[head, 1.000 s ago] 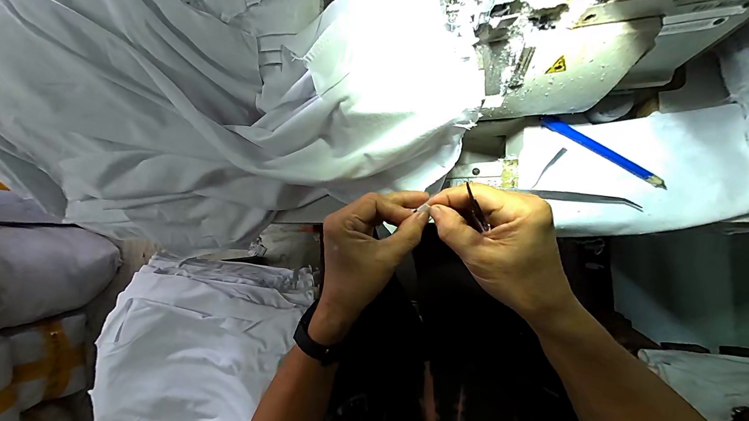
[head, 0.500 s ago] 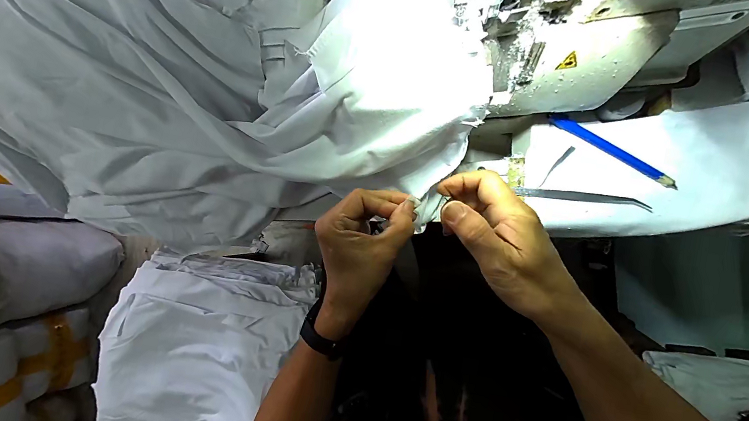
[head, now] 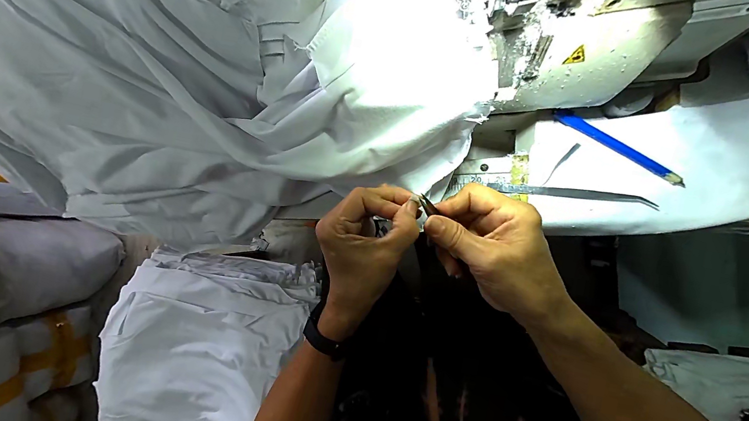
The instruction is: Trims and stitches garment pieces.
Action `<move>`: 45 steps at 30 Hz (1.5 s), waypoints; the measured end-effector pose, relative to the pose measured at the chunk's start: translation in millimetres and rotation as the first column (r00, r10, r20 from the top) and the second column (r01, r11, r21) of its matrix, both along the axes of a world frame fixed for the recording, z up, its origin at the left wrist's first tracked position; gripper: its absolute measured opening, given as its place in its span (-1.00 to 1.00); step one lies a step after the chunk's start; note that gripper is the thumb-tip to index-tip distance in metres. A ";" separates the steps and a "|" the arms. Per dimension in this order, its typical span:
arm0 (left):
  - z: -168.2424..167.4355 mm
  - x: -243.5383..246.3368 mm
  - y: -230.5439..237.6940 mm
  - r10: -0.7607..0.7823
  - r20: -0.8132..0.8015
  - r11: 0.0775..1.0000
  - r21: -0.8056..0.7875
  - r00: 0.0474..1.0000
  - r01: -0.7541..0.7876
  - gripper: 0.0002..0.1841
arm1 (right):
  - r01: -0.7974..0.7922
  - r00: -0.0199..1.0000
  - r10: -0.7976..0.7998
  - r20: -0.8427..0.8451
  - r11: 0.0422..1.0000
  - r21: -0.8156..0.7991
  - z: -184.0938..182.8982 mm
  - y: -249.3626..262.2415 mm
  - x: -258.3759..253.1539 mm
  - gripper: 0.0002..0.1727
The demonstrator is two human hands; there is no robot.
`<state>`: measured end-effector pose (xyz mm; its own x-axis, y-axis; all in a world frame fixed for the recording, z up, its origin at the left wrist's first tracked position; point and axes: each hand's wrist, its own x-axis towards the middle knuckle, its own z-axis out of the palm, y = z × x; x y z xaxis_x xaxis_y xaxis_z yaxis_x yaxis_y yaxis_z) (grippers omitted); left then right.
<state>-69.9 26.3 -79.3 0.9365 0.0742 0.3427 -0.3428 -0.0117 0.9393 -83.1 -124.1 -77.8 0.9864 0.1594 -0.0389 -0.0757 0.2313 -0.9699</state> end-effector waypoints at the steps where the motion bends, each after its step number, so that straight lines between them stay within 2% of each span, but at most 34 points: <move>1: -0.2 0.2 0.0 0.002 0.001 1.000 0.003 1.000 -0.002 -0.82 | 0.003 1.000 -0.003 0.001 1.000 0.002 0.1 0.2 0.0 -0.93; 8: -2.0 1.1 -0.4 -0.008 0.001 1.000 0.013 1.000 0.008 -0.82 | 0.045 0.998 -0.044 0.045 0.999 -0.016 0.1 1.3 -0.6 -0.92; 11: 2.0 2.6 6.0 -0.073 -0.066 0.992 0.094 0.995 0.079 -0.85 | 0.067 0.997 -0.065 0.049 0.998 -0.022 2.0 -5.2 1.8 -0.93; 13: 6.8 4.4 13.3 -0.124 -0.120 0.977 0.158 0.985 0.143 -0.90 | 0.004 0.999 -0.001 0.047 0.998 -0.057 4.3 -17.1 7.8 -0.96; 16: 11.3 6.9 22.0 -0.219 -0.183 0.946 0.201 0.958 0.255 -0.97 | -0.144 0.987 0.154 0.048 0.975 -0.168 7.3 -33.9 17.2 -0.66; 17: 11.9 8.3 23.5 -0.255 -0.195 0.933 0.206 0.947 0.294 -0.97 | -0.172 0.981 0.186 0.054 0.965 -0.200 9.0 -36.0 19.7 -0.62; 18: 12.4 9.6 24.2 -0.284 -0.206 0.923 0.205 0.937 0.325 -0.96 | -0.189 0.976 0.207 0.064 0.959 -0.213 11.2 -36.5 21.7 -0.67; 20: 12.8 10.6 25.0 -0.322 -0.238 0.909 0.193 0.916 0.370 -0.96 | -0.162 0.979 0.183 0.094 0.969 -0.188 13.6 -32.8 23.7 -0.95; 22: 11.4 11.0 27.1 -0.352 -0.301 0.893 0.176 0.886 0.414 -0.96 | -0.065 0.990 0.081 0.119 0.990 -0.129 12.8 -26.7 23.4 -0.91; 24: 4.7 10.7 28.4 -0.331 -0.346 0.920 0.090 0.878 0.383 -0.93 | 0.026 0.992 -0.018 0.122 0.998 -0.065 13.2 -23.7 23.5 -0.88; 26: -1.3 10.0 26.1 -0.298 -0.343 0.955 -0.113 0.891 0.276 -0.93 | 0.073 0.989 -0.068 0.134 0.997 -0.039 13.4 -22.9 23.2 -0.91; 27: -0.8 9.8 23.7 -0.307 -0.333 0.943 -0.236 0.892 0.236 -0.92 | 0.077 0.986 -0.071 0.150 0.996 -0.036 13.3 -21.9 22.4 -0.92; 30: 7.1 11.4 12.1 -0.390 -0.309 0.810 -0.562 0.867 0.164 -0.82 | 0.079 0.973 -0.060 0.222 0.994 -0.080 16.0 -17.6 20.7 -0.93; 32: 8.2 13.5 7.8 -0.498 -0.279 0.702 -0.686 0.821 0.192 -0.83 | 0.100 0.958 -0.057 0.281 0.985 -0.139 20.9 -14.1 20.2 -0.93; 36: 2.0 15.8 4.6 -0.742 -0.174 0.461 -0.834 0.647 0.304 -0.83 | 0.134 0.932 -0.077 0.355 0.981 -0.140 27.3 -10.1 21.5 -0.97; 38: -2.1 15.7 3.5 -0.796 -0.147 0.392 -0.864 0.587 0.316 -0.84 | 0.120 0.936 -0.075 0.345 0.987 -0.110 28.5 -10.6 22.4 -0.93; 43: -5.8 15.3 3.6 -0.849 -0.128 0.317 -0.900 0.513 0.300 -0.81 | 0.115 0.947 -0.099 0.304 0.993 -0.034 31.1 -10.9 21.3 -0.91; 45: -5.9 15.5 5.3 -0.839 -0.124 0.349 -0.870 0.530 0.349 -0.85 | 0.135 0.948 -0.123 0.293 0.991 -0.021 30.8 -10.9 20.1 -0.91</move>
<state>-54.4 31.6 -85.2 0.7870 -0.6167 -0.0172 0.5405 0.6758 0.5012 -63.0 -135.0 -47.0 0.9679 0.0344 0.2489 0.2389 0.1812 -0.9540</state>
